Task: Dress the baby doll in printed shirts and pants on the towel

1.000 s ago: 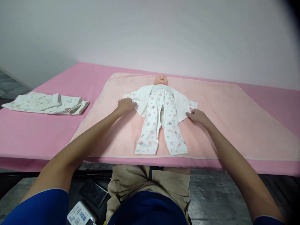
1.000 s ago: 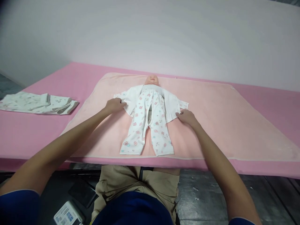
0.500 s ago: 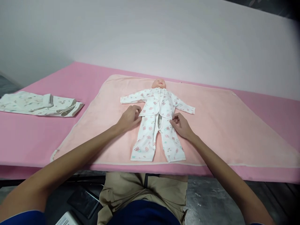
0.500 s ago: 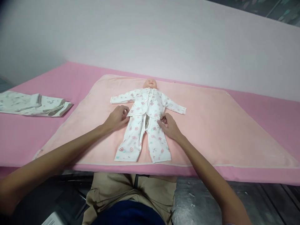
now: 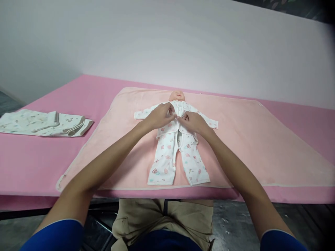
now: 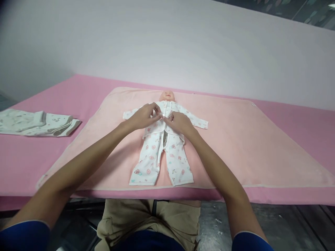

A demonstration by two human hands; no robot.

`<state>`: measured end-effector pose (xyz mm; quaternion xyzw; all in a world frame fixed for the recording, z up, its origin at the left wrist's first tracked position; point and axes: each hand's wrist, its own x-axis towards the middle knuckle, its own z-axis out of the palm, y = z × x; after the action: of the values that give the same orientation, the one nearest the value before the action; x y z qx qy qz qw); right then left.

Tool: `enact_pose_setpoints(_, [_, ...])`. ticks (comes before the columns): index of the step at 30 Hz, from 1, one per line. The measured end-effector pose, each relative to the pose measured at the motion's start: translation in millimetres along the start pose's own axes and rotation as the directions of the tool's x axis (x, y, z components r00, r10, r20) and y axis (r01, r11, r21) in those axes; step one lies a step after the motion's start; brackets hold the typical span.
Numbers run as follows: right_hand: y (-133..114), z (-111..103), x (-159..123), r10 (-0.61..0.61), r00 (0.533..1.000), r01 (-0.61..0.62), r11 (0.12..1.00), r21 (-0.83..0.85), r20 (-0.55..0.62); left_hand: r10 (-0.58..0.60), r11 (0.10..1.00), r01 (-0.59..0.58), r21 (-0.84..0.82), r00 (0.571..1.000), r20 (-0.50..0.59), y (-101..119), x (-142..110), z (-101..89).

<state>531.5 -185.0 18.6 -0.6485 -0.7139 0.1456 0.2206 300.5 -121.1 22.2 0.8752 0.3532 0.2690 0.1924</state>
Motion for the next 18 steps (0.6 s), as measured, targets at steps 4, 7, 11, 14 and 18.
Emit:
enact_pose_setpoints(4, [-9.7,-2.6,22.5,0.084,0.993,-0.076,0.993,-0.088,0.087,-0.19,0.979,0.204,-0.024,0.942,0.277,2.7,40.1,-9.4])
enact_pose_setpoints(7, [-0.2,-2.9,21.9,-0.002,0.993,-0.007,0.997,0.076,0.115,-0.229,0.965,0.258,-0.047,0.917,0.327,-1.9,47.5,-10.9])
enact_pose_setpoints(11, [13.0,-1.6,18.3,-0.122,0.985,0.07,0.927,0.369,0.12,-0.194,0.962,0.252,-0.106,0.902,0.385,-6.5,48.8,-7.1])
enact_pose_setpoints(14, [17.4,-1.8,19.7,-0.163,0.977,0.089,0.899,0.429,0.14,-0.151,0.956,0.238,-0.169,0.897,0.414,-10.9,50.8,-4.1])
enact_pose_setpoints(18, [25.5,-4.0,24.5,-0.148,0.967,0.046,0.901,0.432,0.206,-0.097,0.948,0.211,-0.238,0.905,0.415,-20.9,51.7,-0.7])
